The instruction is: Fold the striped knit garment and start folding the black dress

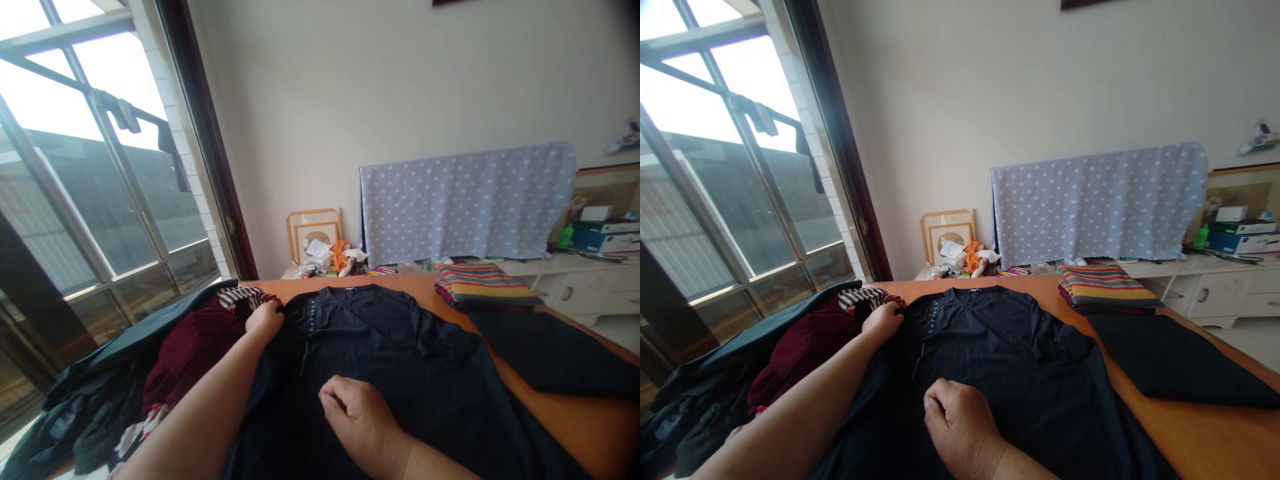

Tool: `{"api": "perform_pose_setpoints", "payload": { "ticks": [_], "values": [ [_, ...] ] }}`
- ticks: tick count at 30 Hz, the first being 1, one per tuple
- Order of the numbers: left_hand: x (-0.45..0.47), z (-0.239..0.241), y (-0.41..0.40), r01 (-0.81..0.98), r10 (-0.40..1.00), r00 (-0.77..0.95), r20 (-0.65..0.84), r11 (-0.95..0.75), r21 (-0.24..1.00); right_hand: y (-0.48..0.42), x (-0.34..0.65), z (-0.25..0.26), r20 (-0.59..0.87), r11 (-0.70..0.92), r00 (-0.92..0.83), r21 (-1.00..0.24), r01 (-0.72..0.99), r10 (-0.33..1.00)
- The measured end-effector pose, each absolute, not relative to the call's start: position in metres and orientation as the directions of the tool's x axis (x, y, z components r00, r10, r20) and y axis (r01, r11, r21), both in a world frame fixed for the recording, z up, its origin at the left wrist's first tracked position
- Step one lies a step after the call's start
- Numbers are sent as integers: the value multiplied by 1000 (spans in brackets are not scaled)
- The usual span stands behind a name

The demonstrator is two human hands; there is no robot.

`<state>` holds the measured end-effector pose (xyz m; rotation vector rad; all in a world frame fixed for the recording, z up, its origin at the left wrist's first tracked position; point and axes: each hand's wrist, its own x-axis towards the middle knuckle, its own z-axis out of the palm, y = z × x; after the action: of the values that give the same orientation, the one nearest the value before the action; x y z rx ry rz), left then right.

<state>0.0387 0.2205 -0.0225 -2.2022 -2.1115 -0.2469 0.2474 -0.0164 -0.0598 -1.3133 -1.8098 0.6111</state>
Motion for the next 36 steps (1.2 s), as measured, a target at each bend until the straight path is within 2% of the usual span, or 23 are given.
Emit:
{"api": "perform_pose_setpoints", "payload": {
  "ticks": [5,9,13,17,27,31,36],
  "values": [
    [22,-7,217,999,942,22,336,-4,-54,-17,247,-59,315,341,-144,-767,544,938],
    [20,-2,217,994,927,28,375,15,-110,-16,247,-59,309,338,-147,-770,541,940],
    [50,-5,221,983,907,167,387,-123,-137,-15,247,-60,324,347,-141,-766,541,935],
    [90,-17,230,970,916,243,319,-228,-84,-15,248,-60,335,353,-136,-757,550,932],
    [106,-53,270,977,971,208,121,-213,26,-13,248,-62,335,348,-133,-739,577,933],
    [105,-53,278,979,974,193,121,-199,35,-13,248,-61,328,343,-134,-748,569,935],
    [117,-52,273,973,951,215,221,-228,36,-14,249,-61,329,340,-127,-745,575,936]
  ]
}}
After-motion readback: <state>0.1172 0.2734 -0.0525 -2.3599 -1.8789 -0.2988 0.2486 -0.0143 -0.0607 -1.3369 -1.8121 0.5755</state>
